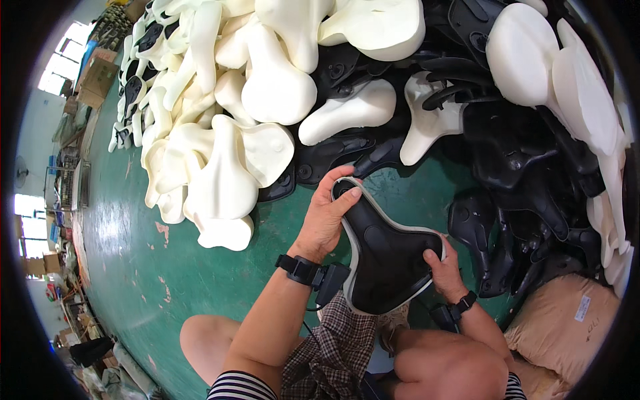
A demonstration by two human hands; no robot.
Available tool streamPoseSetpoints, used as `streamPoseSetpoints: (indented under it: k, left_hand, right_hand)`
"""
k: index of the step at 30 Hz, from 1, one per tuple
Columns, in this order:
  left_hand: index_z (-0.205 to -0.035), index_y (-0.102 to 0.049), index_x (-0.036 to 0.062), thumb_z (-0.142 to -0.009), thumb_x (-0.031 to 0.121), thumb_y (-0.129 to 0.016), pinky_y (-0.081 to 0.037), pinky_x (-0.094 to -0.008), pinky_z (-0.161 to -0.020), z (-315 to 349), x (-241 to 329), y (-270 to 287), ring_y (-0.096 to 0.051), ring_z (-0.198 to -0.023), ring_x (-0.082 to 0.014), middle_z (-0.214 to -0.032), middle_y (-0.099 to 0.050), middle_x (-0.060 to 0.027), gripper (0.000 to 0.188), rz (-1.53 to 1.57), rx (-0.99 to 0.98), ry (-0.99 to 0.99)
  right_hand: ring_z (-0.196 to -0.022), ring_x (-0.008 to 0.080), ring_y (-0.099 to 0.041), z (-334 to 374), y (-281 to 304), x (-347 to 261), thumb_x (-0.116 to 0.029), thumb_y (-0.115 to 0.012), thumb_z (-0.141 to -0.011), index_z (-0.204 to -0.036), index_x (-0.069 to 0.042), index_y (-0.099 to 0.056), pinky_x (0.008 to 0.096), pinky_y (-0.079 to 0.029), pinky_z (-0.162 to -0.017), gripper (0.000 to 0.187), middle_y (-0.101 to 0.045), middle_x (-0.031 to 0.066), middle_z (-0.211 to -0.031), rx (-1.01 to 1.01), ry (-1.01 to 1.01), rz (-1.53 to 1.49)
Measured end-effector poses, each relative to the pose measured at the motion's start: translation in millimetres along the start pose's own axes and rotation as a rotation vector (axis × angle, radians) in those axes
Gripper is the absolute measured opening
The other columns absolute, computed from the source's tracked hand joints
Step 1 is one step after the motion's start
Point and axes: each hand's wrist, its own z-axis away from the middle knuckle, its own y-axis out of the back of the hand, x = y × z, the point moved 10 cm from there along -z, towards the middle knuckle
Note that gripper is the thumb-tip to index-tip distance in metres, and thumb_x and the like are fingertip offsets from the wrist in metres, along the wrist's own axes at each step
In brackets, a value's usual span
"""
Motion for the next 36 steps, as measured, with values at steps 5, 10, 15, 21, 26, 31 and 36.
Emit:
streamPoseSetpoints:
  k: [5, 10, 15, 21, 26, 31, 36]
  left_hand:
    - [-0.11, -0.05, 0.0082, -0.086, 0.005, -0.065, -0.055, -0.0371, -0.079, -2, -12, 24, -0.064, -0.089, -0.0239, -0.094, -0.059, -0.0068, 0.029, 0.071, 0.124, 0.027]
    - [-0.106, -0.054, 0.0087, -0.083, 0.001, -0.067, -0.048, -0.0211, -0.071, 1, -20, 25, -0.056, -0.079, -0.008, -0.088, -0.059, 0.0003, 0.027, 0.105, 0.194, 0.077]
    - [-0.111, -0.052, 0.0086, -0.087, 0.007, -0.062, -0.05, -0.0274, -0.074, -6, -27, 38, -0.058, -0.084, -0.0139, -0.095, -0.058, -0.0031, 0.026, -0.168, 0.148, -0.035]
    - [-0.108, -0.054, 0.0092, -0.087, 0.013, -0.063, -0.046, -0.0247, -0.074, 5, -83, 87, -0.052, -0.082, -0.0104, -0.091, -0.055, 0.0007, 0.022, -0.187, 0.18, 0.223]
    - [-0.101, -0.057, 0.0077, -0.093, 0.032, -0.055, -0.047, -0.0259, -0.068, 6, -98, 111, -0.053, -0.076, -0.0109, -0.086, -0.054, 0.0005, 0.025, -0.216, 0.253, 0.185]
    - [-0.092, -0.059, 0.0067, -0.096, 0.04, -0.047, -0.048, -0.029, -0.064, 13, -110, 85, -0.055, -0.072, -0.0146, -0.081, -0.058, -0.0041, 0.036, -0.05, 0.271, 0.313]
    - [-0.087, -0.058, 0.0049, -0.097, 0.043, -0.041, -0.051, -0.0322, -0.064, 31, -119, 85, -0.059, -0.069, -0.0192, -0.076, -0.06, -0.007, 0.043, -0.096, 0.308, 0.468]
  right_hand:
    - [-0.099, 0.0115, -0.054, 0, -5, 2, -0.023, -0.068, -0.087, -0.127, 0.0, -0.05, 0.028, -0.044, -0.089, 0.05, -0.061, 0.0044, -0.109, -0.014, 0.011, -0.035]
    - [-0.101, 0.0113, -0.053, 2, -10, 4, -0.02, -0.066, -0.088, -0.127, 0.0, -0.05, 0.0279, -0.043, -0.091, 0.048, -0.061, 0.0042, -0.11, -0.031, -0.037, -0.038]
    - [-0.103, 0.013, -0.052, 6, -14, 17, -0.019, -0.062, -0.091, -0.129, 0.0, -0.048, 0.0281, -0.043, -0.09, 0.045, -0.059, 0.0046, -0.113, -0.057, -0.085, 0.066]
    - [-0.095, 0.0201, -0.058, 19, 12, 113, -0.04, -0.054, -0.094, -0.131, -0.003, -0.042, 0.0323, -0.048, -0.084, 0.053, -0.057, 0.0117, -0.115, -0.049, -0.422, -0.055]
    - [-0.084, 0.026, -0.06, 28, 147, 178, -0.052, -0.063, -0.085, -0.117, -0.005, -0.047, 0.0421, -0.054, -0.075, 0.058, -0.058, 0.0129, -0.1, 0.691, -0.462, -0.57]
    - [-0.073, 0.0195, -0.06, 23, 215, 180, -0.039, -0.065, -0.087, -0.097, -0.006, -0.054, 0.034, -0.053, -0.071, 0.036, -0.059, 0.0069, -0.078, 0.934, -0.279, -0.886]
    - [-0.057, 0.0131, -0.057, -3, 192, 116, -0.026, -0.06, -0.092, -0.08, -0.01, -0.056, 0.0261, -0.049, -0.055, 0.021, -0.059, 0.0017, -0.069, 0.672, -0.213, -0.391]
